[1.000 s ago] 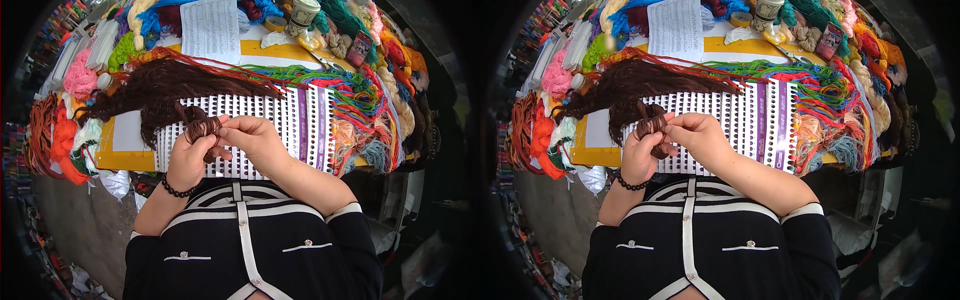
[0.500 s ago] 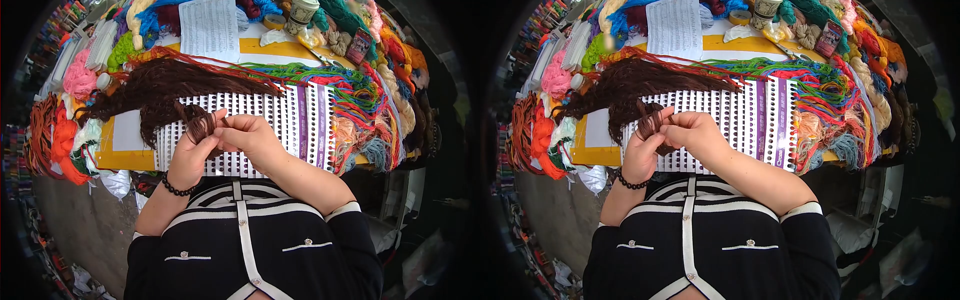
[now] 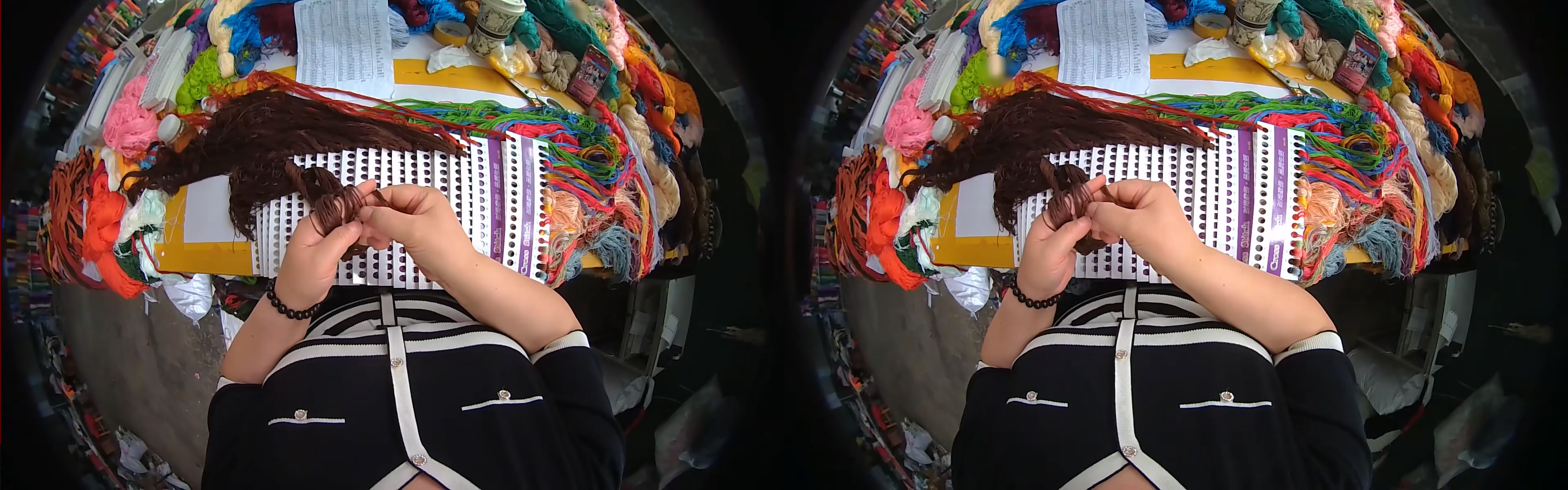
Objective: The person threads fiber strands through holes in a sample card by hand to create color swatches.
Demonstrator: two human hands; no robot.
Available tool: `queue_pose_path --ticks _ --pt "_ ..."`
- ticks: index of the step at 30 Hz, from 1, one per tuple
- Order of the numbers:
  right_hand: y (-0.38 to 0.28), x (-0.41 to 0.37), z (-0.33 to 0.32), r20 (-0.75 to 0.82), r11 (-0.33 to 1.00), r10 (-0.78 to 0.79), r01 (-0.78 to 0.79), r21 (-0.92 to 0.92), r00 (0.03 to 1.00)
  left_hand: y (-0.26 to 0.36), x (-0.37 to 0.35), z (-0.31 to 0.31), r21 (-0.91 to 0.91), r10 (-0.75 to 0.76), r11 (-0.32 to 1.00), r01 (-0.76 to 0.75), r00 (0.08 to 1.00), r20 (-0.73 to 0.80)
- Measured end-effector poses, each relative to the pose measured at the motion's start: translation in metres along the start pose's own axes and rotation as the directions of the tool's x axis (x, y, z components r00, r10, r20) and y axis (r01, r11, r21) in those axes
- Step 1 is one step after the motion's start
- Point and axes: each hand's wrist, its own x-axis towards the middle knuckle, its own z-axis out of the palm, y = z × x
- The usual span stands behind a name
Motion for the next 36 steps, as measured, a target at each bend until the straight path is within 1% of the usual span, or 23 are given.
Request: queue_pose_path --ticks 2,3,6,8,10,12,14,16,18,20,22,24,25,26,27,28,29,30,31,32,34,36 --pt "-0.004 -0.001 0.002 -0.029 0.992 0.025 -0.028 -0.126 0.999 -0.002 0.001 0.002 0.034 0.014 0.999 -0.014 1.0 -0.009" --pt "-0.004 0.0 0.002 -0.03 0.992 0.025 -0.029 -0.126 0.999 -0.004 0.001 0.003 0.067 0.029 0.997 -0.028 0.999 -0.015" --pt "-0.002 0.001 0.0 -0.051 0.988 0.039 -0.046 -0.149 0.998 -0.005 0.0 0.002 0.091 0.034 0.995 -0.035 0.999 0.006" --pt "0.003 0.002 -0.003 -0.015 0.997 0.045 -0.046 -0.059 0.999 -0.005 0.0 0.0 0.061 0.015 0.998 -0.016 1.0 0.021" --pt "0.001 0.0 0.0 -0.012 0.998 0.041 -0.042 -0.043 0.999 -0.005 -0.001 -0.001 0.032 -0.006 0.999 0.004 0.999 0.037" --pt "0.001 -0.001 0.001 -0.009 0.999 0.036 -0.037 -0.026 0.999 -0.005 -0.001 0.002 0.02 0.035 0.999 -0.035 0.999 -0.023" --pt "0.003 -0.001 0.002 0.036 0.999 0.016 -0.017 0.032 0.999 -0.005 0.001 0.002 0.026 0.035 0.999 -0.033 0.998 -0.053" --pt "0.003 -0.001 0.002 0.034 0.998 0.021 -0.023 0.052 0.999 -0.005 0.001 0.003 0.032 0.035 0.999 -0.032 0.996 -0.082" --pt "0.004 -0.001 0.002 0.033 0.997 0.026 -0.028 0.073 0.999 -0.005 0.0 0.004 -0.026 0.025 0.999 -0.028 0.993 -0.112" --pt "0.005 -0.001 0.003 -0.044 0.997 0.044 -0.04 0.07 0.998 -0.006 0.0 0.002 -0.029 0.033 0.999 -0.036 0.993 -0.112" --pt "0.005 -0.001 0.001 -0.035 0.997 0.03 -0.027 0.07 0.999 -0.008 0.001 0.001 -0.032 0.041 0.998 -0.045 0.993 -0.111" --pt "0.006 0.003 -0.002 -0.024 0.997 0.016 -0.014 0.071 1.0 -0.013 0.002 -0.001 0.085 0.177 0.983 -0.162 0.96 -0.215" --pt "0.006 0.007 -0.006 -0.052 0.986 -0.006 0.015 0.166 0.999 -0.007 0.0 -0.008 0.178 0.146 0.977 -0.114 0.973 -0.179" --pt "0.005 0.009 -0.008 -0.081 0.965 -0.026 0.046 0.259 0.996 -0.004 0.001 -0.006 0.055 0.142 0.99 -0.133 0.965 -0.222" --pt "-0.008 0.006 -0.006 -0.05 0.893 0.055 -0.026 0.449 0.997 0.0 0.001 -0.01 -0.023 0.123 0.991 -0.129 0.975 -0.184" --pt "-0.006 0.006 -0.014 -0.049 0.893 0.054 -0.026 0.448 0.997 0.004 0.0 -0.015 -0.099 0.106 0.988 -0.121 0.984 -0.145" --pt "-0.002 0.008 -0.024 0.018 0.889 0.074 -0.074 0.452 0.997 0.004 -0.001 -0.015 -0.098 0.108 0.988 -0.123 0.983 -0.146" --pt "-0.004 0.009 -0.023 0.086 0.883 0.093 -0.122 0.453 0.992 0.003 -0.001 -0.016 -0.109 0.066 0.991 -0.073 0.996 -0.066" --pt "-0.005 0.007 -0.018 0.024 0.96 0.084 -0.087 0.265 0.996 0.004 -0.001 -0.015 -0.115 0.022 0.993 -0.021 1.0 0.016" --pt "-0.007 0.004 -0.009 0.022 0.96 0.082 -0.085 0.266 0.996 0.005 -0.001 -0.01 -0.052 0.009 0.999 -0.008 1.0 0.018" --pt "-0.008 0.0 0.002 0.032 0.998 0.059 -0.059 -0.004 0.998 0.001 0.001 -0.003 -0.035 0.013 0.999 -0.015 0.998 -0.054" --pt "-0.003 0.002 -0.001 0.038 0.998 0.062 -0.062 -0.005 0.997 -0.002 0.001 -0.002 -0.022 0.012 1.0 -0.013 0.998 -0.057"
